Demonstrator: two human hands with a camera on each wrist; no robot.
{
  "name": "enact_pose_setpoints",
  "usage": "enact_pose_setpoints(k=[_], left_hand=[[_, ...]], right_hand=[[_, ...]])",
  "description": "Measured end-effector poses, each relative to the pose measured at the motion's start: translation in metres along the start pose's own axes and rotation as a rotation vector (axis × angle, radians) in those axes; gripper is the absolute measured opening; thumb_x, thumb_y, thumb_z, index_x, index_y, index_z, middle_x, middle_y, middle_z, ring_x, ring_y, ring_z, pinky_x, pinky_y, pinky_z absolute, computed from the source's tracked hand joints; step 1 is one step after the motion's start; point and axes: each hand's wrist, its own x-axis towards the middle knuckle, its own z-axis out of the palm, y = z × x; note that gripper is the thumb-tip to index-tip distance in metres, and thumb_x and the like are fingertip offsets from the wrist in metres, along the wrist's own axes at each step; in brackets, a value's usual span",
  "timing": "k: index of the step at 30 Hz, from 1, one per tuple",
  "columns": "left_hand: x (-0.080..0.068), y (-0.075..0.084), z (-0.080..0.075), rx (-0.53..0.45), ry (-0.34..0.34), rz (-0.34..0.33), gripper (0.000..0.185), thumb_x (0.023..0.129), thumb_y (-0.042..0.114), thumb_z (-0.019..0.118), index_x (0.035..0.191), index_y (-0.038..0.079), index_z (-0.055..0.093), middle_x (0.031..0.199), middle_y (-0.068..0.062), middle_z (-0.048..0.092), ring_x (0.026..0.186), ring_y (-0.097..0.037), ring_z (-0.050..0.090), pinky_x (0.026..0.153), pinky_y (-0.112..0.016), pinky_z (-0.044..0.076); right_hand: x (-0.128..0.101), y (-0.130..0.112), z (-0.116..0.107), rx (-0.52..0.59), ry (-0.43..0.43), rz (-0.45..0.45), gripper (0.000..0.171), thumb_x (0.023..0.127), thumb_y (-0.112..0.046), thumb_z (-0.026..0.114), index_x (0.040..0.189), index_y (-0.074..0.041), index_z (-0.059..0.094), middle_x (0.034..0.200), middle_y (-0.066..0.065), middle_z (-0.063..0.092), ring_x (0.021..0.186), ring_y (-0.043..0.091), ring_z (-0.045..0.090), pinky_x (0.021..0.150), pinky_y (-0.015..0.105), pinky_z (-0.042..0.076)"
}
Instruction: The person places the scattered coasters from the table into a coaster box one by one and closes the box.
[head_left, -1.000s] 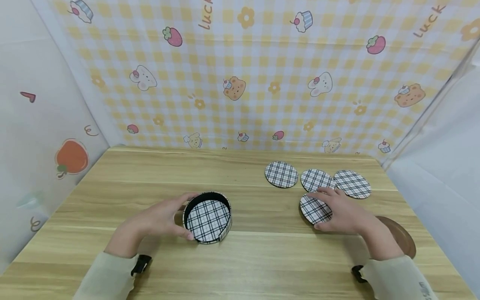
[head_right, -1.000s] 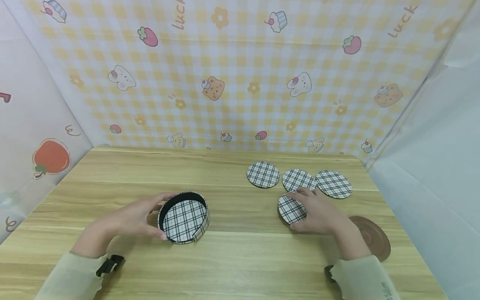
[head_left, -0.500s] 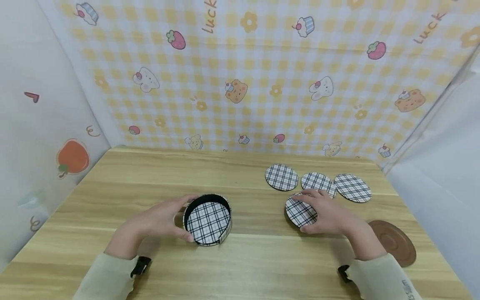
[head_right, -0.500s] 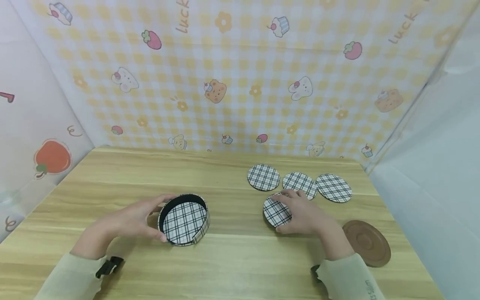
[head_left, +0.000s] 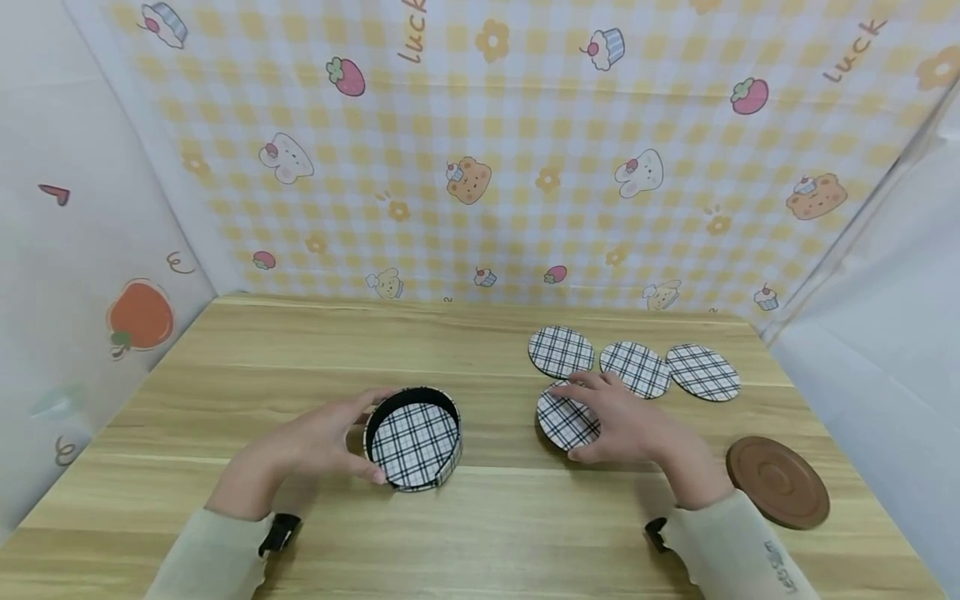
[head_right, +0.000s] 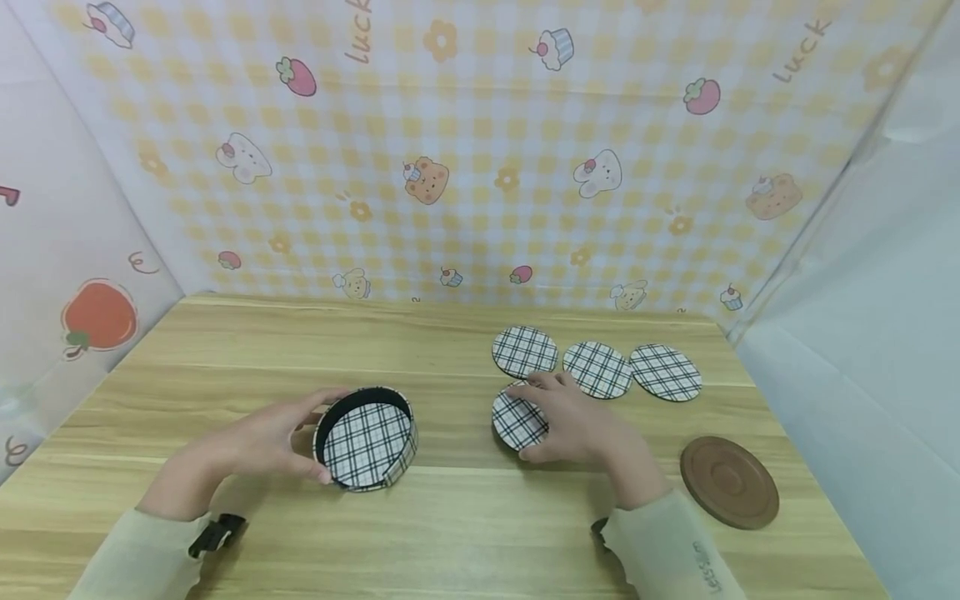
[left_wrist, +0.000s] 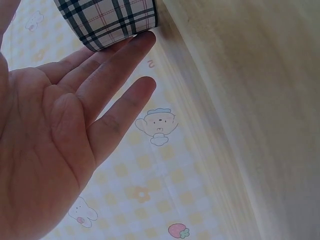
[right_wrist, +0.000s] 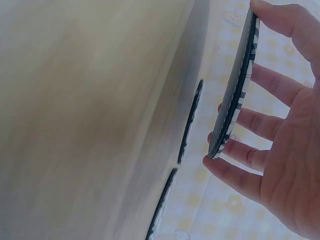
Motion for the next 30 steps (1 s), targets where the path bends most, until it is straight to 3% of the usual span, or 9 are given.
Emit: enact_pose_setpoints(k=[6,17,30], left_hand=[[0.0,0.0,0.0,-0.008,0.001,0.011,0.111,0.067,0.043,0.089,0.154,0.007,0.03,0.146,-0.022,0.051,0.126,-0.05,0.053,0.102,-0.065,0.046],[0.0,0.002,-0.001,-0.013,-0.005,0.0,0.111,0.067,0.043,0.089,0.154,0.007,0.029,0.147,-0.023,0.049,0.127,-0.051,0.052,0.103,-0.066,0.044],[0.001,0.001,-0.002,0.017,-0.003,-0.005,0.112,0.067,0.046,0.088,0.154,0.008,0.029,0.144,-0.022,0.052,0.126,-0.048,0.054,0.102,-0.066,0.045]], right_hand=[[0.013,-0.015,-0.003,-0.014,-0.021,-0.036,0.079,0.071,-0.039,0.082,0.144,-0.026,0.052,0.153,0.016,0.042,0.135,0.044,0.037,0.105,0.065,0.042],[0.033,-0.044,-0.009,-0.031,-0.065,-0.088,0.08,0.071,-0.041,0.08,0.145,-0.029,0.05,0.155,0.01,0.04,0.135,0.035,0.038,0.098,0.057,0.049],[0.055,-0.073,-0.014,-0.017,-0.102,-0.162,0.078,0.074,-0.041,0.08,0.145,-0.029,0.049,0.156,0.01,0.037,0.138,0.037,0.035,0.103,0.054,0.048]])
